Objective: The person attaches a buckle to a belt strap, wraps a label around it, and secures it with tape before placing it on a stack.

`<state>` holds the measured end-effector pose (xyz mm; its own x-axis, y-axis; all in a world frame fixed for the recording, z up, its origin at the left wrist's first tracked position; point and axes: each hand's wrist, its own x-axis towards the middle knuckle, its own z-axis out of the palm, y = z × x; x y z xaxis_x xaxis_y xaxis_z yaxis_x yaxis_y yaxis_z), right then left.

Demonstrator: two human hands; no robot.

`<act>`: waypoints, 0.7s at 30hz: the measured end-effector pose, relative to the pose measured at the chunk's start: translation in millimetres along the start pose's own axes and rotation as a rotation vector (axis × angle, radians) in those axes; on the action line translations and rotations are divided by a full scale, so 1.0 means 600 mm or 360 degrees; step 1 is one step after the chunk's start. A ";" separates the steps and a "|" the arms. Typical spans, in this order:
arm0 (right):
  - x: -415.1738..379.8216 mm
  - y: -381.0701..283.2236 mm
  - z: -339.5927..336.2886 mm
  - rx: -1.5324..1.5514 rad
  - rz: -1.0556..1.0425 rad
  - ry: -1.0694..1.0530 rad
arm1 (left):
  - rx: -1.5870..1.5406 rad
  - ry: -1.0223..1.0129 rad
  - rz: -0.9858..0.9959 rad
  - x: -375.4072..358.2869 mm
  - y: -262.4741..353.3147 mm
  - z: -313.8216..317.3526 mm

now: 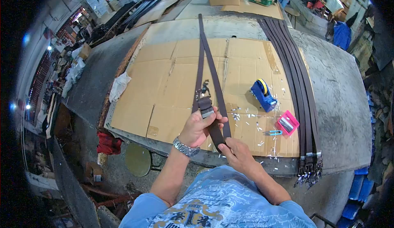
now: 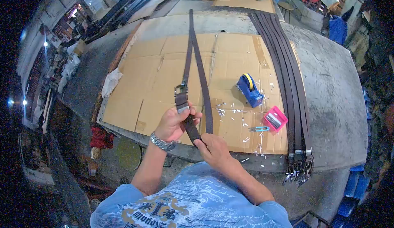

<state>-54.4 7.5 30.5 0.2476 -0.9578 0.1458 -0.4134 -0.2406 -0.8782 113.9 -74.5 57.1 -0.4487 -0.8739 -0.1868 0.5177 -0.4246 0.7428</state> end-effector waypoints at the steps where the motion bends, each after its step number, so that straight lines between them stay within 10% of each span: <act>1: -0.002 0.008 0.002 0.0000 0.0015 0.0009 | 0.0123 -0.0026 0.0049 -0.002 0.005 0.006; 13: -0.025 0.066 0.004 0.0020 -0.0142 0.0091 | 0.0669 -0.0053 0.0129 -0.010 -0.027 0.021; 19: -0.067 0.085 -0.073 0.0966 0.0534 0.0084 | 0.1744 0.0143 0.0194 -0.044 -0.037 0.048; 21: -0.067 0.048 -0.089 0.1238 0.0763 0.0221 | 0.2316 -0.0210 0.0734 -0.047 -0.045 0.042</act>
<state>-123.0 30.9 23.8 0.0739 -0.9501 -0.3031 0.2730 0.3116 -0.9102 93.9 -32.2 58.5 -0.5542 -0.8006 0.2277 -0.4794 0.5306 0.6990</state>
